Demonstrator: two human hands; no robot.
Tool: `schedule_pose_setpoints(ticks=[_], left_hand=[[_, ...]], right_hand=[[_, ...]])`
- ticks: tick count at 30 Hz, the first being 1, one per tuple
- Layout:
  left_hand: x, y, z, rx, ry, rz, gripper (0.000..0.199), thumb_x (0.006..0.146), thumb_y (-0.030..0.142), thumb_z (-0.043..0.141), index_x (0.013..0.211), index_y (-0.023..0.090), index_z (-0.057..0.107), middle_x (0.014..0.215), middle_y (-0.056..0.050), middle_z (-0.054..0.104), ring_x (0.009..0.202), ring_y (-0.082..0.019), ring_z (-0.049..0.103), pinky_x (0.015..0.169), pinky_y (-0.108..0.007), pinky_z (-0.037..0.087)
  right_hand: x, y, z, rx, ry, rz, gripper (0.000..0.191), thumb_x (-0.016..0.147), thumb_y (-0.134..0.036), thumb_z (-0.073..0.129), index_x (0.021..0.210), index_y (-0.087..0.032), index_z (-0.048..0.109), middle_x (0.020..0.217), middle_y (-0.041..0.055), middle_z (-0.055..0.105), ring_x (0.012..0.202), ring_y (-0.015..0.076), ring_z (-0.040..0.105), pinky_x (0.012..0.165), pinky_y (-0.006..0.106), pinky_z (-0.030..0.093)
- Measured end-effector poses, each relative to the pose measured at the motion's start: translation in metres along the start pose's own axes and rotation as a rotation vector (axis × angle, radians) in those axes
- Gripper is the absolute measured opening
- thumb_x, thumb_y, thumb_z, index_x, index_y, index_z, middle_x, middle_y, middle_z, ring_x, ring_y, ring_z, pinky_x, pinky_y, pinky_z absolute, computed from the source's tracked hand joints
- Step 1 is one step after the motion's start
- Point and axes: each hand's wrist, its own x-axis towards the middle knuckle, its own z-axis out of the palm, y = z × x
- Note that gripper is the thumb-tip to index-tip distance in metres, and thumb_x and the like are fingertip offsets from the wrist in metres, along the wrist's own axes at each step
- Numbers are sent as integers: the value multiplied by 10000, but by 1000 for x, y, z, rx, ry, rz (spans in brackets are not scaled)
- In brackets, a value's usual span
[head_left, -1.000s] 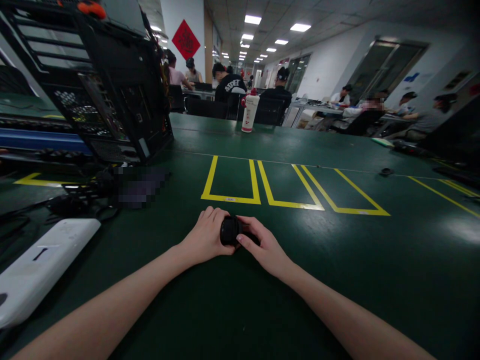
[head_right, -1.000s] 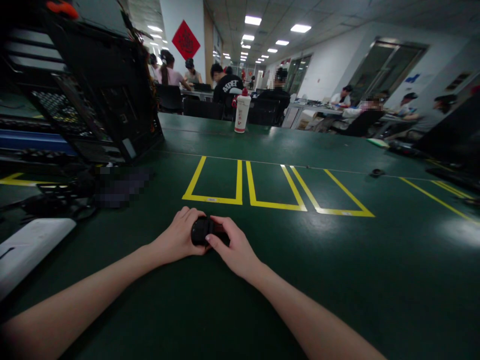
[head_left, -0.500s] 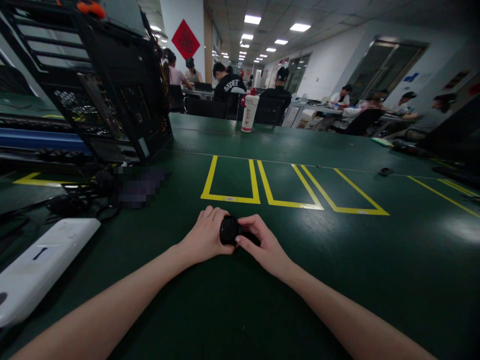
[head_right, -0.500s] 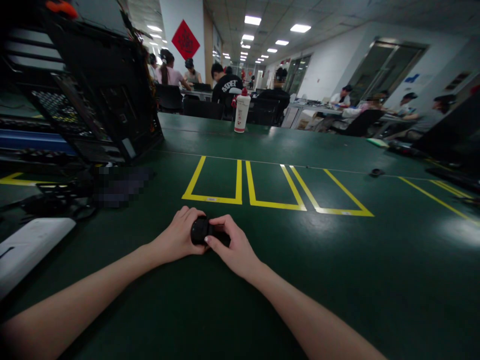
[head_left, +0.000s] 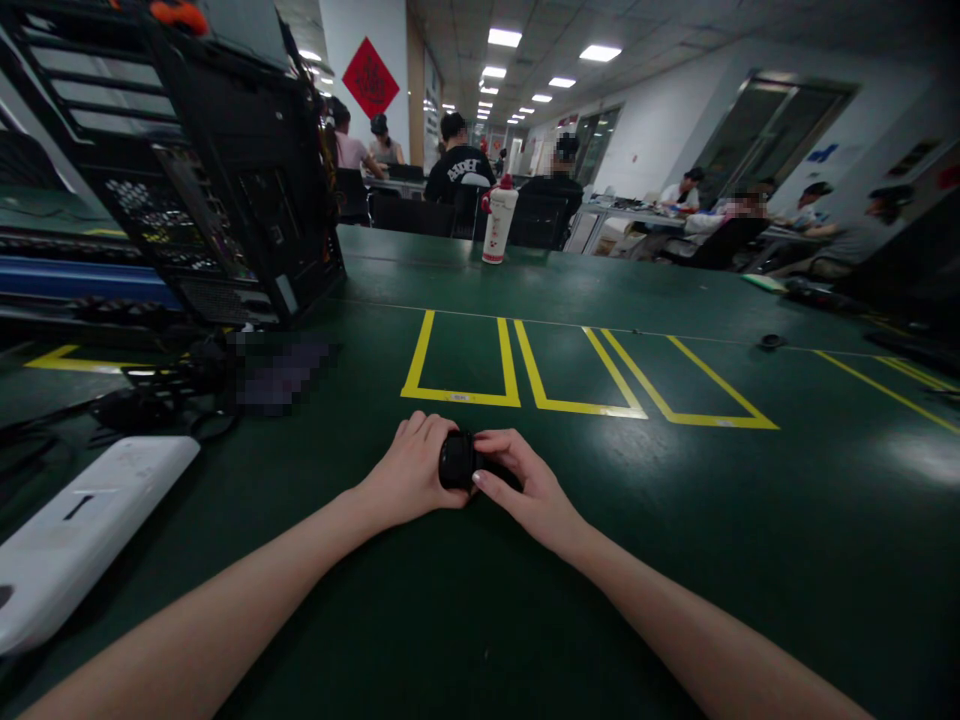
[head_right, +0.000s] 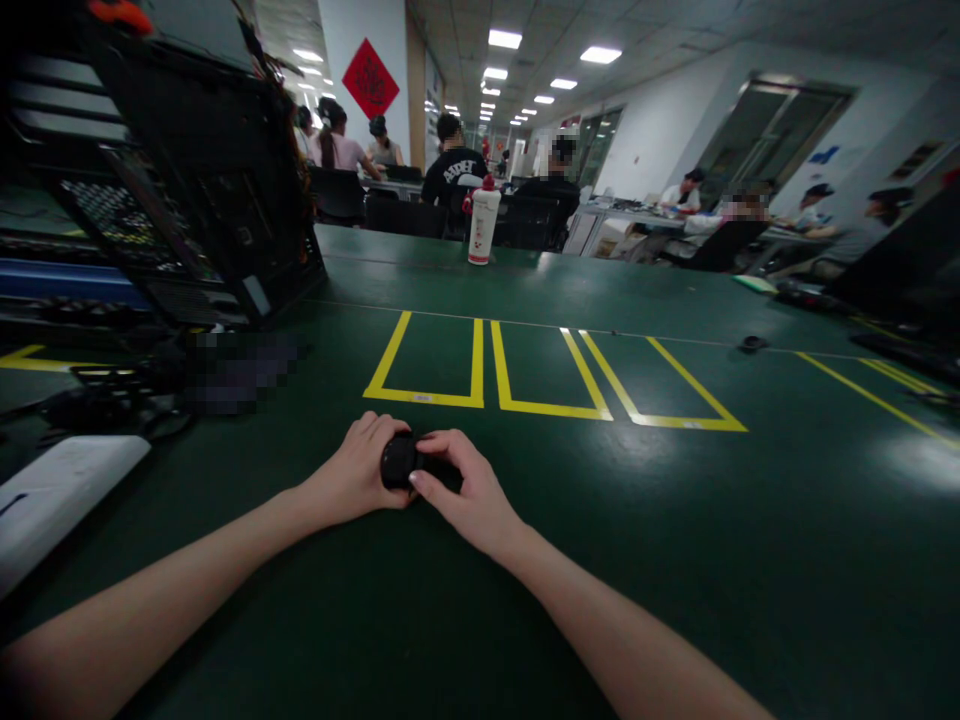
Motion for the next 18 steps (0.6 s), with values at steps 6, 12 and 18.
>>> schedule_pose_setpoints(ticks=[6, 12, 18], left_hand=[[0, -1, 2, -4, 5, -16, 540, 591, 409, 652, 1015, 161, 428, 960, -62, 484, 863, -229, 434, 739, -367, 387], [-1, -1, -2, -31, -18, -22, 523, 610, 398, 645, 1025, 166, 428, 980, -63, 485, 878, -229, 436, 745, -365, 389], [1, 0, 0, -16, -10, -24, 519, 589, 391, 655, 1007, 169, 440, 974, -63, 490, 867, -233, 438, 746, -372, 385]], right_hand=[[1, 0, 1, -23, 18, 22, 296, 786, -186, 532, 1067, -231, 453, 1094, 39, 490, 1038, 173, 500, 940, 378, 409], [1, -1, 0, -50, -21, 56, 350, 795, -213, 526, 1128, -224, 419, 1132, 51, 487, 1066, 177, 490, 947, 380, 404], [-1, 2, 0, -38, 6, -21, 253, 776, -198, 549, 1014, -221, 466, 1094, 38, 475, 1031, 170, 502, 923, 363, 423]])
